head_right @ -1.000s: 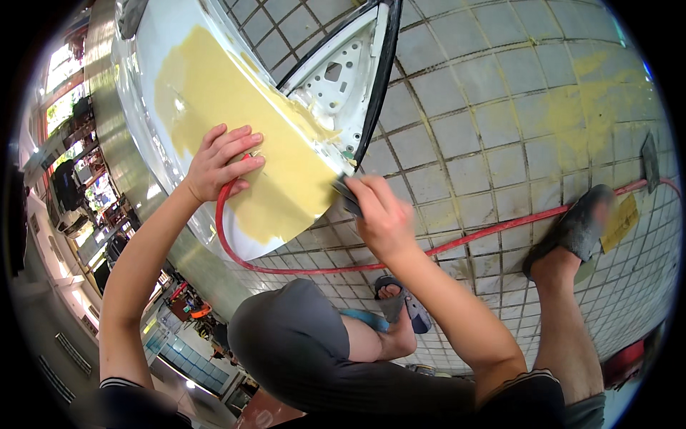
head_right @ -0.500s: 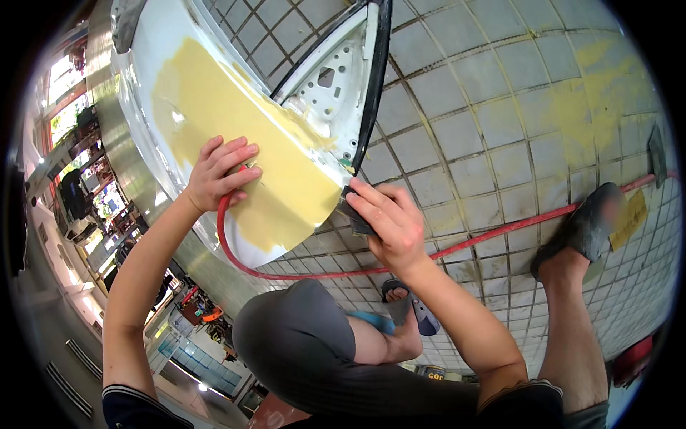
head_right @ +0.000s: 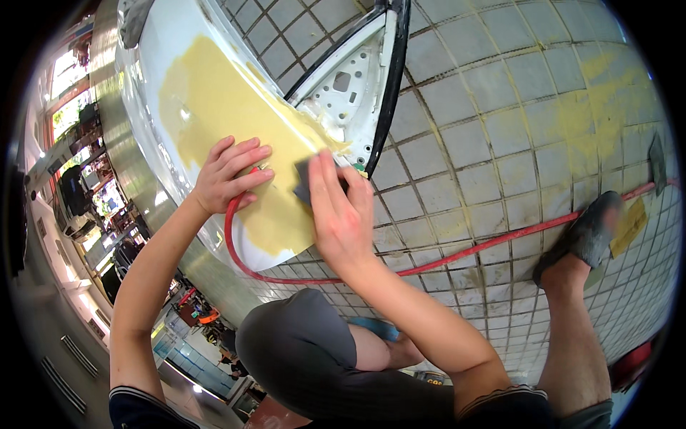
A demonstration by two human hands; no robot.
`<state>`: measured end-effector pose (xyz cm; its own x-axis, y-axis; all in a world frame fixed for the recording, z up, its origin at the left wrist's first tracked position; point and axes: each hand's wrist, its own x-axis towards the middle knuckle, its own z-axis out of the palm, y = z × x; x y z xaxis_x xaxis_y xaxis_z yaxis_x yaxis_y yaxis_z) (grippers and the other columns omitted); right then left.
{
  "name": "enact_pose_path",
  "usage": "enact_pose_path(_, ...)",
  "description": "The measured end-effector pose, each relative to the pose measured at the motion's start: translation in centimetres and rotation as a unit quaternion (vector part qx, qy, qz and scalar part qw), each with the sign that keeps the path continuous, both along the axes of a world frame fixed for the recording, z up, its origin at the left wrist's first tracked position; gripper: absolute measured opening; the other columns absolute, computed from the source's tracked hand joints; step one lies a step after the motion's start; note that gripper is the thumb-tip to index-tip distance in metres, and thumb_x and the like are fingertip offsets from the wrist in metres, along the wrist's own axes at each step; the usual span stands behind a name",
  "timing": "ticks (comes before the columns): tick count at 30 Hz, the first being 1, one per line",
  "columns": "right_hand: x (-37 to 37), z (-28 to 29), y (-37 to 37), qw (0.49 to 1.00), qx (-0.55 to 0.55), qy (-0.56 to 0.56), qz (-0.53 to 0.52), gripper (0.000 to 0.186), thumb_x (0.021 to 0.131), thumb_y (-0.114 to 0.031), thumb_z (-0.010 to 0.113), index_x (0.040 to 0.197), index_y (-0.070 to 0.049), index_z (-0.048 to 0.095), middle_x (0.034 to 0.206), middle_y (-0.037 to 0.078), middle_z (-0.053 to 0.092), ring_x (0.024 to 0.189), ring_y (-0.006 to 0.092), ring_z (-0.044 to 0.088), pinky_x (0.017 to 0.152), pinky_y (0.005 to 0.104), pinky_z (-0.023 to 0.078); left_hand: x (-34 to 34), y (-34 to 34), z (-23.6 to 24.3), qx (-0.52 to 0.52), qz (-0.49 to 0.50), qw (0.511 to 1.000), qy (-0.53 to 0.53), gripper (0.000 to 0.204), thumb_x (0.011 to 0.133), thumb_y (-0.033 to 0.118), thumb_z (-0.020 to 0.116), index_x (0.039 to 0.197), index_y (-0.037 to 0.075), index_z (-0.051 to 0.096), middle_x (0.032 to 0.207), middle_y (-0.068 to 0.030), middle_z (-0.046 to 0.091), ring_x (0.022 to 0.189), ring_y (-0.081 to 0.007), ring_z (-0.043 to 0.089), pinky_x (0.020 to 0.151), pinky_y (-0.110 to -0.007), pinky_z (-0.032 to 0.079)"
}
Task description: The person sands a yellow-painted car door panel using a sanding block. They hold a red air hose in their left hand while sanding the surface with their right hand, focusing on the edges and flat areas.
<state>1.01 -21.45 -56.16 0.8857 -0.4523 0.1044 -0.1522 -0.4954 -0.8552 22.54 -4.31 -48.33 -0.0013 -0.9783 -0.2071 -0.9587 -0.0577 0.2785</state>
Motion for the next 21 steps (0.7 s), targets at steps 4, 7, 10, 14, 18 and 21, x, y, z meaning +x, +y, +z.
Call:
enact_pose_path(4, 6.7, -0.2, 1.1, 0.998, 0.027, -0.039, -0.048, 0.05, 0.087, -0.006, 0.06, 0.134, 0.011, 0.06, 0.14, 0.025, 0.061, 0.114, 0.0368, 0.058, 0.099, 0.0463, 0.047, 0.1, 0.0, -0.7, -0.01, 0.003, 1.0, 0.005, 0.038, 0.106, 0.044, 0.056, 0.138, 0.027, 0.066, 0.152, -0.0029, 0.06, 0.14, -0.024, 0.056, 0.125, -0.045, 0.03)
enact_pose_path(7, 7.8, 0.5, 0.7, 0.998, 0.059, -0.02, -0.02, 0.05, 0.087, -0.005, 0.06, 0.135, 0.008, 0.059, 0.14, 0.021, 0.062, 0.112, 0.0366, 0.06, 0.097, 0.0463, 0.052, 0.2, 0.8, -0.9, -0.018, 0.008, 1.0, 0.002, 0.038, 0.106, 0.043, 0.056, 0.139, 0.028, 0.066, 0.153, -0.0025, 0.059, 0.141, -0.0237, 0.055, 0.125, -0.045, 0.031)
enact_pose_path(10, 5.2, 1.6, -1.3, 0.998, 0.048, 0.03, 0.037, 0.051, 0.086, -0.003, 0.061, 0.136, 0.007, 0.059, 0.139, 0.019, 0.064, 0.114, 0.0365, 0.061, 0.097, 0.0444, 0.054, -0.1, 0.8, 0.0, -0.001, 0.016, 1.0, -0.003, 0.038, 0.105, 0.043, 0.058, 0.139, 0.029, 0.066, 0.153, -0.0021, 0.059, 0.142, -0.0233, 0.055, 0.124, -0.045, 0.031)
enact_pose_path(14, 4.1, 0.6, -0.8, 0.999, -0.009, 0.018, 0.028, 0.048, 0.086, -0.001, 0.061, 0.132, 0.01, 0.059, 0.137, 0.025, 0.063, 0.117, 0.0388, 0.061, 0.1, 0.0457, 0.054, -0.4, 0.1, -0.3, 0.001, 0.02, 1.0, 0.002, 0.038, 0.103, 0.042, 0.06, 0.139, 0.03, 0.065, 0.153, -0.0014, 0.058, 0.143, -0.0223, 0.054, 0.124, -0.045, 0.032)
enact_pose_path(18, 7.0, -0.2, -0.6, 0.999, 0.022, -0.03, 0.036, 0.048, 0.086, -0.001, 0.061, 0.133, 0.011, 0.058, 0.139, 0.026, 0.062, 0.118, 0.0395, 0.061, 0.099, 0.0448, 0.055, -0.1, 0.1, -0.7, -0.002, 0.016, 1.0, 0.0, 0.04, 0.1, 0.04, 0.063, 0.139, 0.03, 0.065, 0.154, -0.0012, 0.058, 0.144, -0.022, 0.053, 0.124, -0.045, 0.032)
enact_pose_path(21, 6.1, -0.5, -1.9, 0.995, 0.043, -0.041, 0.076, 0.05, 0.085, 0.0, 0.061, 0.134, 0.01, 0.058, 0.139, 0.026, 0.062, 0.119, 0.0402, 0.061, 0.099, 0.0433, 0.055, -0.4, 0.4, -0.3, 0.003, 0.019, 1.0, 0.008, 0.042, 0.098, 0.037, 0.066, 0.139, 0.029, 0.065, 0.155, -0.0011, 0.057, 0.144, -0.0219, 0.052, 0.124, -0.045, 0.032)
